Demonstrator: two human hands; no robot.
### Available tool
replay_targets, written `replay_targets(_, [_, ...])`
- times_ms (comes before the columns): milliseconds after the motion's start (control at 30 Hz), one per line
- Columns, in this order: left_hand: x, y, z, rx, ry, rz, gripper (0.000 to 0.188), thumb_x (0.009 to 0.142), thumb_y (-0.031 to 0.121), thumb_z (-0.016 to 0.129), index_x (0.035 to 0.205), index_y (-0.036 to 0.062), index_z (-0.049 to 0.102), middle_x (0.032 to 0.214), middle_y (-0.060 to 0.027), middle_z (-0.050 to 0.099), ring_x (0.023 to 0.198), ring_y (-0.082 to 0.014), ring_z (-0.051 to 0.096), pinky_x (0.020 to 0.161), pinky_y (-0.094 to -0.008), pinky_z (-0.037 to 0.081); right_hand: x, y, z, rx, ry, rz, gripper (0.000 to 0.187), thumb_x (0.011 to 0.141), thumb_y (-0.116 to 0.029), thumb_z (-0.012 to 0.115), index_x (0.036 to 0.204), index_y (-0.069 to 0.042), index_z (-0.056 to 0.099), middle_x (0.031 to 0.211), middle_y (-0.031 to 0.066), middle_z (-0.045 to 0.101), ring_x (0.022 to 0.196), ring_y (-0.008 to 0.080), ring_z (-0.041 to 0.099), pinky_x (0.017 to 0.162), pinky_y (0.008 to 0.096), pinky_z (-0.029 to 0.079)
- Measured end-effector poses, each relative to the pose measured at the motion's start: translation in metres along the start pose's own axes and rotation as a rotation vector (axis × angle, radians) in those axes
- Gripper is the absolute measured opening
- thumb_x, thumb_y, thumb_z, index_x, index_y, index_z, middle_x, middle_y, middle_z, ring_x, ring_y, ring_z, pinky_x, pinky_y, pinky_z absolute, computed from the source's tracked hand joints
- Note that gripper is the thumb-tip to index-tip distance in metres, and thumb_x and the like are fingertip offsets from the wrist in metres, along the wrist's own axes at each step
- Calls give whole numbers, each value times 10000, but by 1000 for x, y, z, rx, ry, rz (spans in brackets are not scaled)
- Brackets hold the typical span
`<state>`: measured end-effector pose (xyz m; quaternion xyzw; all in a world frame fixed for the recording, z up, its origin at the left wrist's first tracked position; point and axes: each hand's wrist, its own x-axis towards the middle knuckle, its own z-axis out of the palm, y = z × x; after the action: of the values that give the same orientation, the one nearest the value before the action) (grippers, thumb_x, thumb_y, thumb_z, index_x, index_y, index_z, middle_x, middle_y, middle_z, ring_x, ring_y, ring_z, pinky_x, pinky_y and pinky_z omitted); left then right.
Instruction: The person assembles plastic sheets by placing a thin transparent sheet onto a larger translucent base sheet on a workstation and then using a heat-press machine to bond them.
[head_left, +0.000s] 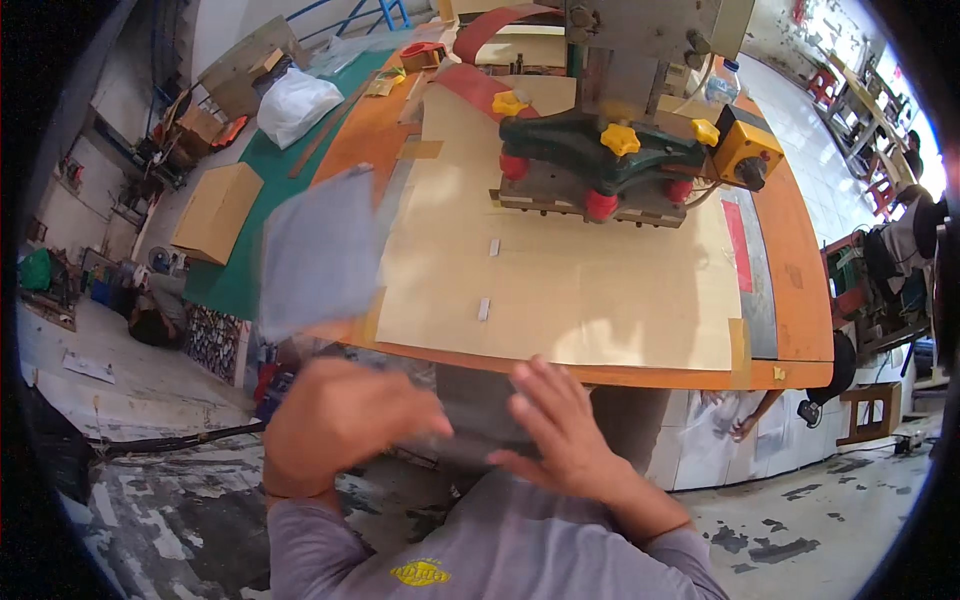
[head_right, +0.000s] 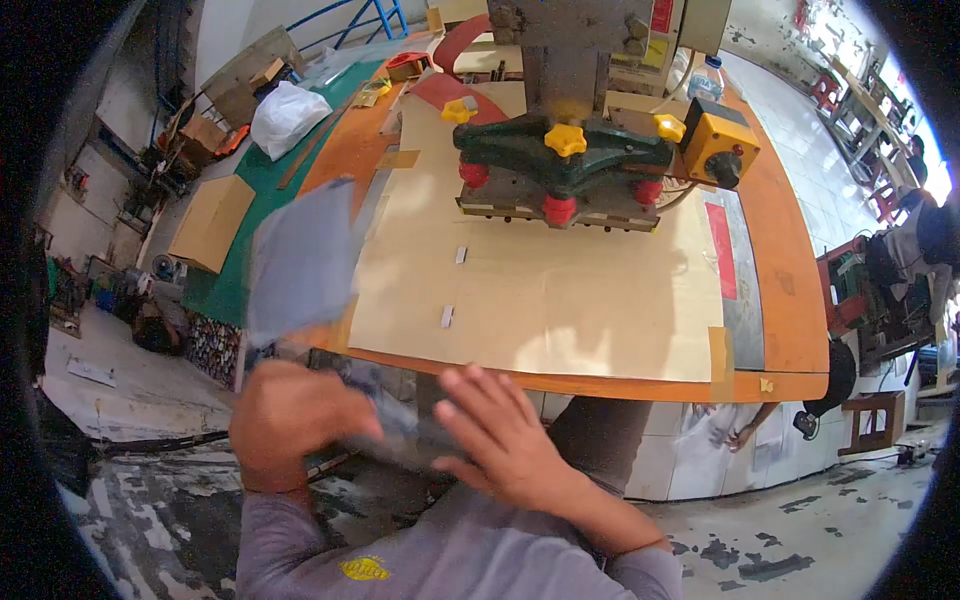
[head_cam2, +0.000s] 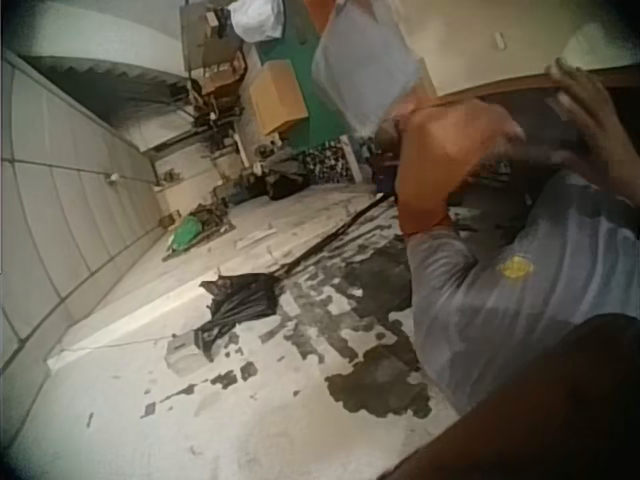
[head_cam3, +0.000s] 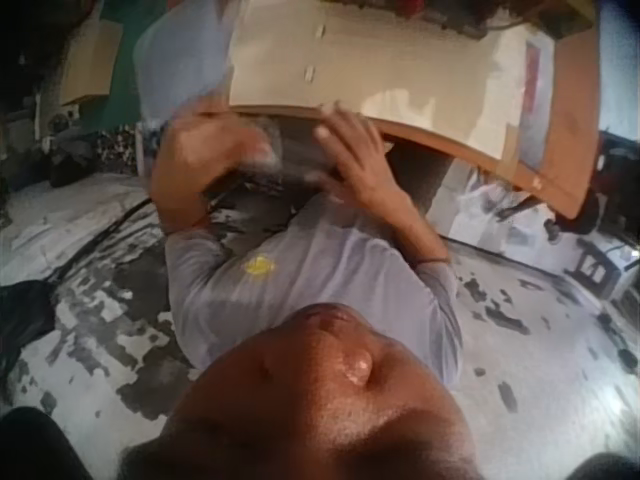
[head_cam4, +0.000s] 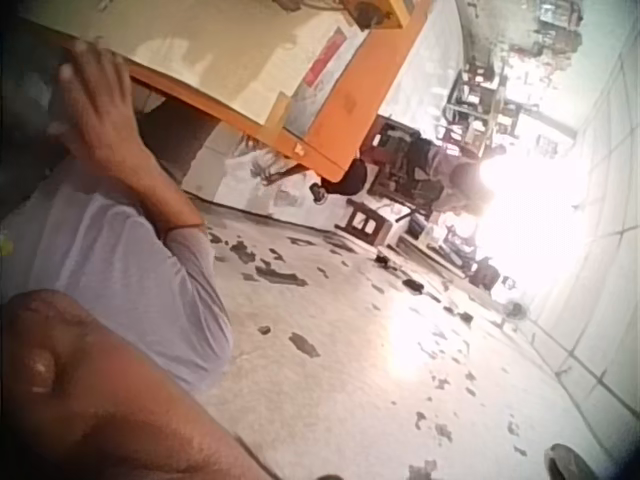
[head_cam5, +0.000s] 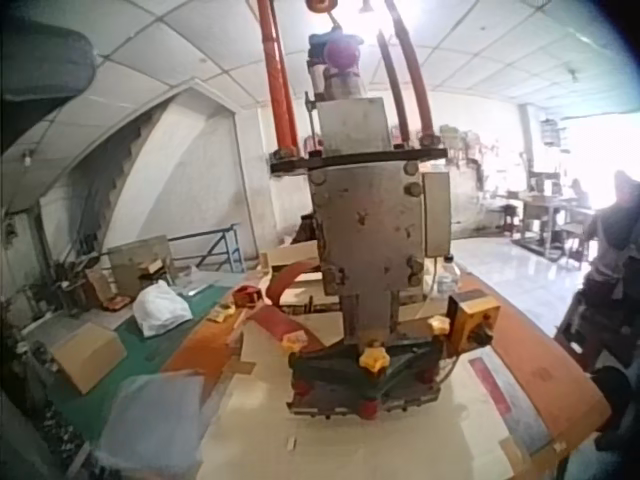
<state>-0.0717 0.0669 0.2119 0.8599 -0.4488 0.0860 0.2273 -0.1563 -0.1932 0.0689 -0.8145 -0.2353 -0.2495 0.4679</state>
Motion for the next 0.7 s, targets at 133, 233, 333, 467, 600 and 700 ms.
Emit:
replay_targets(133, [15,24,9,-33,-63,241,357,799,268,910,1111,136,799,881,21,758,712,-165,733,609,-291,543,-4,-1,-20,190,-459,12,486,932,-199,836,1382,-71,703,1336,137,734,1183,310,732,941,442,586])
replay_targets(233, [27,2,51,-1,338,289,435,815,264,918,1204,130,775,1026,-11,770,866,-203,747,706,-333,571,-15,8,-32,411,-436,213,280,959,-145,811,1224,-62,771,978,118,800,808,253,787,700,374,614])
replay_targets(333, [34,-13,109,160,351,167,598,884,411,893,1357,120,672,1382,-134,696,1164,-339,697,981,-485,534,-43,31,-52,486,48,794,265,972,-39,766,1236,-54,766,992,84,800,817,226,775,721,350,615])
replay_targets(467, [19,-27,205,-9,236,-190,792,967,490,780,1572,64,499,1645,-236,457,1486,-460,464,1213,-596,364,-60,68,-82,319,142,619,315,983,29,744,1294,-14,726,1049,100,804,886,191,766,801,321,612])
replay_targets(600, [14,-25,233,47,151,-299,913,1031,600,642,1656,0,354,1693,-258,394,1562,-498,369,1283,-622,276,-76,75,-98,311,66,405,448,952,39,784,1384,-4,676,1082,148,787,960,209,764,871,328,605])
replay_targets(700, [10,-26,235,-159,162,-238,901,1061,633,574,1653,-12,358,1706,-251,377,1575,-468,366,1289,-601,270,-63,55,-97,505,136,600,496,932,71,774,1410,-24,684,1075,168,774,956,244,769,856,346,610])
